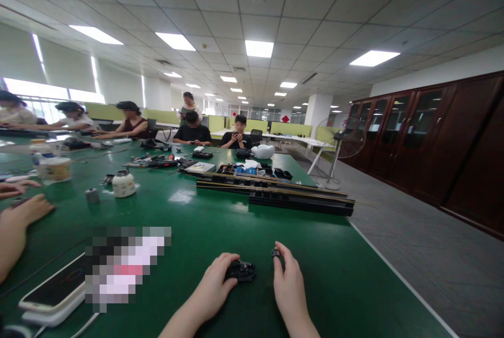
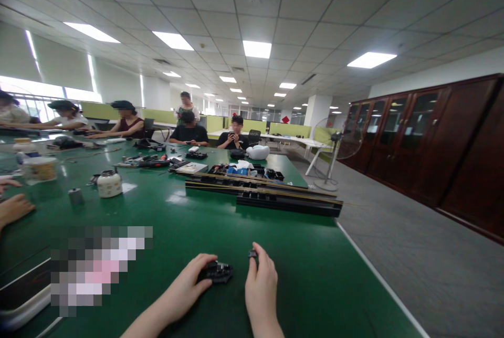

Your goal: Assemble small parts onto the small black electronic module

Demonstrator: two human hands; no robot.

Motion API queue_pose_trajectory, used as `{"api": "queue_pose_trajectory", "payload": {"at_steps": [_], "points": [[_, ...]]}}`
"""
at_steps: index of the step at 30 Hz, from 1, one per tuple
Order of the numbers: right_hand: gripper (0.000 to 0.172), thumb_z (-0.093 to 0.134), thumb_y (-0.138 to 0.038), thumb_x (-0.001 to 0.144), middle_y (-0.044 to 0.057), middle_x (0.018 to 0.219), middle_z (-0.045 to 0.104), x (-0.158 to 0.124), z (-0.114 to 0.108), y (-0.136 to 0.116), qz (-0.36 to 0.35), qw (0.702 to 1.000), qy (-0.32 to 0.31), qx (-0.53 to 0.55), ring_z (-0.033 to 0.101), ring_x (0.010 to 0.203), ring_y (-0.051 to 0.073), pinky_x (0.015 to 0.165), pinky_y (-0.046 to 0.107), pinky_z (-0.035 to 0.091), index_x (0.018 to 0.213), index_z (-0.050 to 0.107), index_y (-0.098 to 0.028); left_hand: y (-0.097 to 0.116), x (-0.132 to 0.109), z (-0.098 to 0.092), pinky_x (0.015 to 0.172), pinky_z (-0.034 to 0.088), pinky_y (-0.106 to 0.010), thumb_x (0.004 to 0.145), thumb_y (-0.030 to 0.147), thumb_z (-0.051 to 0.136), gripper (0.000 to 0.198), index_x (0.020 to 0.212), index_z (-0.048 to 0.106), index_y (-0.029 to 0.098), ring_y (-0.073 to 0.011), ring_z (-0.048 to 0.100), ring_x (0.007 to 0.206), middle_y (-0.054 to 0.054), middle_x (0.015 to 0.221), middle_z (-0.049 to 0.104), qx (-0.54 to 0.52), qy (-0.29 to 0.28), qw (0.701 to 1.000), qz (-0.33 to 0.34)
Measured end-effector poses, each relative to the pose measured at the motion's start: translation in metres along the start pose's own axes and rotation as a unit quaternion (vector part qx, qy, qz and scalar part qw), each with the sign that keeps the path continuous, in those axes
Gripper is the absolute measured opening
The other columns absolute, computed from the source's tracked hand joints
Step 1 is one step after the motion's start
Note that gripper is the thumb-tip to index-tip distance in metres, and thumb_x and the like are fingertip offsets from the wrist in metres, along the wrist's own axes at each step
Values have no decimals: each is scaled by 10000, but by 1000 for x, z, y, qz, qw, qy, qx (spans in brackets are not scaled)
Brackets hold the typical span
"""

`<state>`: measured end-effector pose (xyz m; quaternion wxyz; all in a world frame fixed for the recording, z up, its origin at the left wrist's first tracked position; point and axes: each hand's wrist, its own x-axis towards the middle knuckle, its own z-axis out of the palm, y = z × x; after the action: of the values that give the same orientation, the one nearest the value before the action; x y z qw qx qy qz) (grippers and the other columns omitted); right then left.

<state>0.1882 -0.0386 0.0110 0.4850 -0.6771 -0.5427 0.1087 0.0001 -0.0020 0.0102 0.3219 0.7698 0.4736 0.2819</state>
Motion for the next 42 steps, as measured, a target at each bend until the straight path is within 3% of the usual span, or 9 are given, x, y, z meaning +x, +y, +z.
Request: {"api": "queue_pose_trajectory", "payload": {"at_steps": [8,18,28,35,42], "points": [[380,336,-339,843,95,1155,583,3,-5,2,11,999,43,-7,511,1094,235,936,387,400,1133,518,-173,-5,0,1,1015,313,-330,673,116,492,462,1126,528,197,-200,476,1134,-65,1199,552,-4,2,1000,7],[410,339,-349,838,107,1150,588,4,-6,0,2,999,37,-20,513,1093,237,928,381,401,1146,525,-151,-3,1,0,1015,315,-318,657,95,500,476,1122,531,197,-191,477,1132,-58,1188,560,-2,0,1000,3],[279,467,-271,765,50,1004,662,-4,0,-3,-24,995,-83,-56,569,978,238,874,379,413,979,641,-232,-1,0,0,1002,329,-316,649,95,493,474,1109,537,198,-198,478,1126,-59,1182,561,-1,3,1000,5],[222,516,-227,747,20,974,658,-13,4,-24,-90,980,-176,-9,547,991,213,892,331,391,924,648,-254,-3,1,2,985,347,-318,643,81,493,459,1083,544,200,-198,492,1100,-63,1156,576,-3,5,1000,14],[215,511,-215,773,25,978,649,-16,4,-35,-107,979,-170,23,540,982,204,896,329,388,936,645,-257,-5,1,3,977,342,-325,644,90,487,452,1080,548,190,-211,495,1093,-72,1150,578,-7,8,1000,21]]}}
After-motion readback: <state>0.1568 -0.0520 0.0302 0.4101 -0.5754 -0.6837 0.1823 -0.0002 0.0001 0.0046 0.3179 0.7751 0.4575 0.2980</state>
